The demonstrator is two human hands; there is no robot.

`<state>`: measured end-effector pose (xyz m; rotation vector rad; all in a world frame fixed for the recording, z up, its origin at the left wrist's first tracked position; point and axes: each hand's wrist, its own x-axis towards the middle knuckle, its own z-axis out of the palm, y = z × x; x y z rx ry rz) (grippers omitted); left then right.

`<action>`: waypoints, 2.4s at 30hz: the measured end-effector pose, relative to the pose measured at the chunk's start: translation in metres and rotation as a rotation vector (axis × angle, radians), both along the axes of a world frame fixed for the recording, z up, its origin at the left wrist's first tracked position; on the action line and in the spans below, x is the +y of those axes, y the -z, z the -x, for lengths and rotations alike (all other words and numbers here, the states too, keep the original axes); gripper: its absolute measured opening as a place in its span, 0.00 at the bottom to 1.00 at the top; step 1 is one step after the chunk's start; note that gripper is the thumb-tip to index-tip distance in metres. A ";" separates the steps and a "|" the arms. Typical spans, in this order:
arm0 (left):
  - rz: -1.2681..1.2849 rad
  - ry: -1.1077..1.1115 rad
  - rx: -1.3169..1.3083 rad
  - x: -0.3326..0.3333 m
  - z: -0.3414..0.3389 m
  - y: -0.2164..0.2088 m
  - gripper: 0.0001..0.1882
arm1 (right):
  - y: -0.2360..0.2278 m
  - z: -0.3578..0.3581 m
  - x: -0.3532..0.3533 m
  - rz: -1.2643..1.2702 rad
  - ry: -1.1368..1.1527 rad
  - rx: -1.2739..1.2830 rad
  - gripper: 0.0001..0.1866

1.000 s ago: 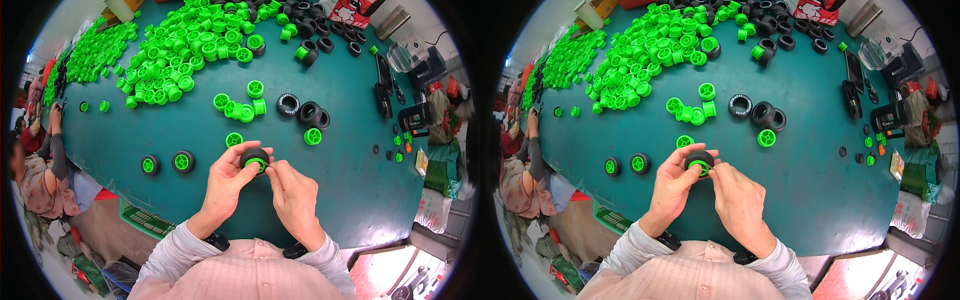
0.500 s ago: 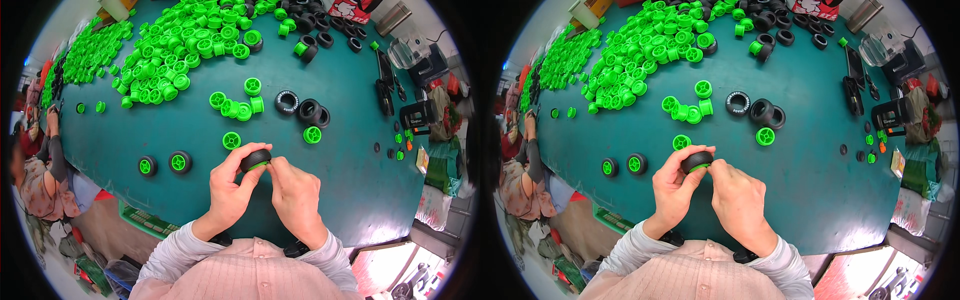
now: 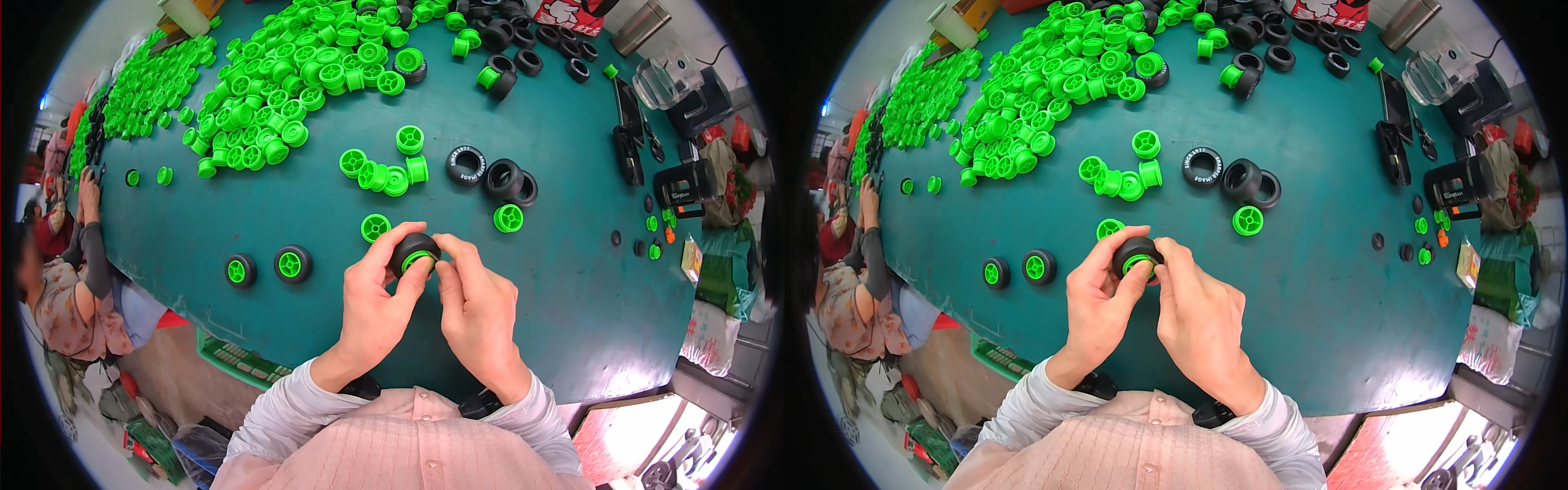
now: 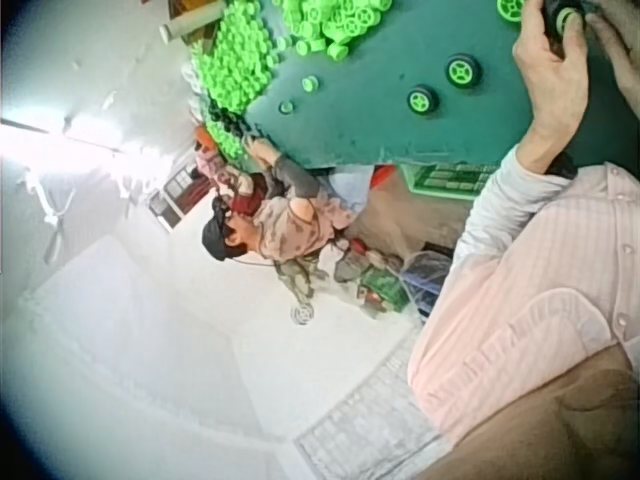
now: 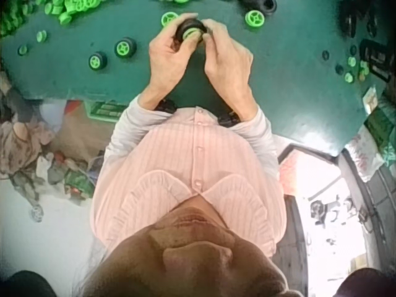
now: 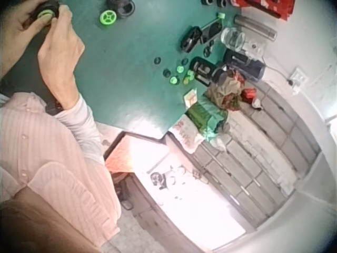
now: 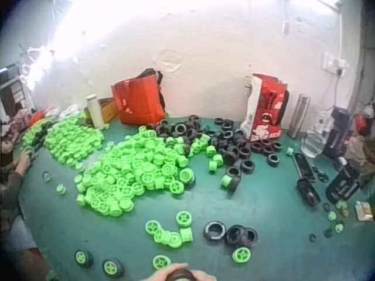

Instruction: Assembling small green and black toy wheels and tires.

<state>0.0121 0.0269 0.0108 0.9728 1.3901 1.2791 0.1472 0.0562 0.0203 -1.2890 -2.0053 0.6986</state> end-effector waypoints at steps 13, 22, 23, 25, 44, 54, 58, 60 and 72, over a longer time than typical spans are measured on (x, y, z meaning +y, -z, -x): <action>-0.110 0.061 -0.044 0.002 0.004 -0.001 0.21 | -0.004 -0.002 -0.003 0.050 -0.024 -0.073 0.16; 0.071 0.229 0.059 0.006 0.014 -0.005 0.21 | 0.003 0.004 -0.006 -0.247 -0.028 -0.271 0.21; 0.090 0.272 0.082 0.008 0.016 -0.006 0.21 | 0.002 0.003 -0.006 -0.253 -0.050 -0.292 0.21; 0.127 0.361 0.127 0.012 0.022 -0.008 0.22 | -0.001 -0.001 -0.005 -0.266 -0.093 -0.334 0.21; 0.005 0.514 -0.127 -0.008 0.002 0.031 0.22 | -0.008 0.011 -0.012 -0.227 -0.080 -0.119 0.16; 0.029 0.108 -0.496 0.012 0.020 0.009 0.21 | 0.005 0.001 -0.009 0.275 0.043 0.198 0.14; 0.018 0.089 -0.364 0.011 0.020 0.011 0.23 | 0.005 0.008 -0.008 0.307 0.047 0.204 0.14; 0.003 0.075 -0.292 0.011 0.017 0.009 0.24 | 0.004 0.009 -0.009 0.317 0.059 0.175 0.14; -0.229 -0.035 0.061 0.000 -0.008 0.023 0.21 | 0.009 0.014 -0.008 0.295 0.119 0.157 0.12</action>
